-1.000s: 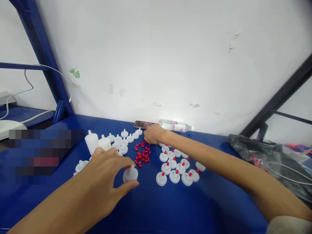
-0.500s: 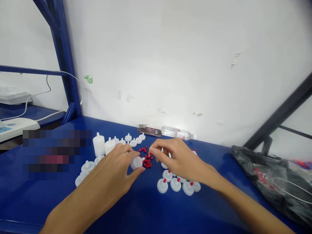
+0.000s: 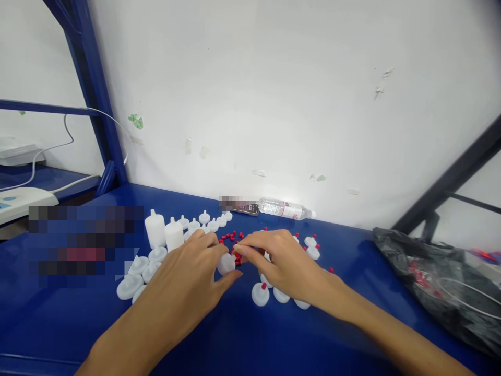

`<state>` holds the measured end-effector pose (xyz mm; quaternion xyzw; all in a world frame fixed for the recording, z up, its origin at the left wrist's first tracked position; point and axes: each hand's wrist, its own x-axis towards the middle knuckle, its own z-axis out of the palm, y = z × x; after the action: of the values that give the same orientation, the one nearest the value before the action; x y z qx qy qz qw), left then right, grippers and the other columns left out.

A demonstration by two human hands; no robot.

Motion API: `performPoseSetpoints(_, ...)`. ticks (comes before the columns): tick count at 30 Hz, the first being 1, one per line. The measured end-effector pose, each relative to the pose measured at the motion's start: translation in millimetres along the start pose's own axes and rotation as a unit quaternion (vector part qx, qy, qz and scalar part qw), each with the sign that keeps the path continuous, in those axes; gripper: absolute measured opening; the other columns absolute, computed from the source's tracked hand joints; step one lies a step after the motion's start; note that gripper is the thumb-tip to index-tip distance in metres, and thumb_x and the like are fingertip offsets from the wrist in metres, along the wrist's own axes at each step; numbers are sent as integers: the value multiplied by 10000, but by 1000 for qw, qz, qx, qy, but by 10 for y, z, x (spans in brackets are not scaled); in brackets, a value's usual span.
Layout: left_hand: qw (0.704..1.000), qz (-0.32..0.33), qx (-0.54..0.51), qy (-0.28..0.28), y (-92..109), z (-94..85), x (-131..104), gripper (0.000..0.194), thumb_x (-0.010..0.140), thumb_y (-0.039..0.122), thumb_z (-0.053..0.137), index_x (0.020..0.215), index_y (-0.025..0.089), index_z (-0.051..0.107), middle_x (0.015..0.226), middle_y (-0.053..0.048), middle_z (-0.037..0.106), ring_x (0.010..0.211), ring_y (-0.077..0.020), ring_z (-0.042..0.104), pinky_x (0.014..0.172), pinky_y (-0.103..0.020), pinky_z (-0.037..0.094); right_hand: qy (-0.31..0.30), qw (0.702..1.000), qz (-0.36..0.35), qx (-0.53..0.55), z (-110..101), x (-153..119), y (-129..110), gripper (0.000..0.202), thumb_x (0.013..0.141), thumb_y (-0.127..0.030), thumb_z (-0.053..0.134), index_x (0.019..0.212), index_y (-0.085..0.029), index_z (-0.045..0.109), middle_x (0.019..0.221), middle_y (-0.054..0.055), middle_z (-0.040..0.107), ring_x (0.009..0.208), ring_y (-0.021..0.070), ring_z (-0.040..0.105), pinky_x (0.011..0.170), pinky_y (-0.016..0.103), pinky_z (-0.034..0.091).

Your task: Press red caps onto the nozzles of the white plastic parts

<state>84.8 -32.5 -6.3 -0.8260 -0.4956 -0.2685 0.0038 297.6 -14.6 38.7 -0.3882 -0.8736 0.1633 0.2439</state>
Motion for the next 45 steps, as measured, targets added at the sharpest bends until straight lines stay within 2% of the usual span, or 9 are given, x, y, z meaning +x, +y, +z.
performPoseSetpoints(4,997,38,6,60,12,-18,-3,117,956,338,787,950,224,760,871,-23,683,865,-273,651,691,-389,446,-23,980,100,169,-25,-18,-32,213,1124,-389,566,1067,-232,698,884,-19,729,670,124,624,634,266,459)
performPoseSetpoints(7,990,81,4,115,23,-29,4,141,985,362,769,1042,234,758,912,-24,697,854,-265,649,662,-374,439,-81,923,190,326,-51,-27,-71,340,1114,-514,570,1329,-253,607,996,-3,723,718,128,680,697,276,564)
performPoseSetpoints(10,984,108,11,144,41,-32,26,187,1018,414,738,1038,229,743,931,-35,709,879,-274,655,659,-378,450,-109,865,203,446,-26,-15,-102,329,1137,-401,531,1421,-242,581,988,7,724,892,147,750,919,324,606)
performPoseSetpoints(12,980,117,19,160,55,-35,39,222,1031,443,718,989,225,729,911,-35,702,864,-271,645,650,-381,452,-92,856,181,475,18,-5,-106,276,1138,-324,513,1382,-238,610,997,10,719,962,150,754,963,329,602)
performPoseSetpoints(24,973,133,1,191,131,-10,34,345,1107,456,565,883,212,664,822,-17,654,772,-225,627,657,-373,492,-65,885,106,449,92,-18,19,302,1062,-451,664,1264,-256,554,852,-36,717,738,133,708,599,223,461)
performPoseSetpoints(31,997,46,27,59,93,31,75,90,960,273,740,883,227,735,853,-26,733,846,-265,706,584,-329,417,7,991,58,124,65,-32,37,206,1004,-362,744,1154,-257,650,1056,15,783,919,182,711,765,296,504)
performPoseSetpoints(37,999,-30,8,-31,95,21,96,164,887,348,821,1038,293,789,879,-14,771,844,-271,727,617,-324,435,18,998,30,61,21,-46,36,139,1050,-252,713,915,-229,734,848,-31,797,743,135,702,693,275,468)
performPoseSetpoints(42,999,-46,12,26,-139,-135,31,291,978,466,666,1198,323,790,1099,-34,826,917,-280,760,751,-371,491,-61,995,70,-38,-57,-12,93,127,1023,-235,756,899,-211,761,836,-11,821,750,164,737,678,289,440)
performPoseSetpoints(45,991,-87,53,82,-250,-380,12,344,1015,487,510,1128,308,782,960,-4,806,780,-249,715,729,-361,443,-100,988,87,-84,-58,-7,165,117,1021,-237,758,910,-204,774,905,15,838,809,188,752,675,296,428)
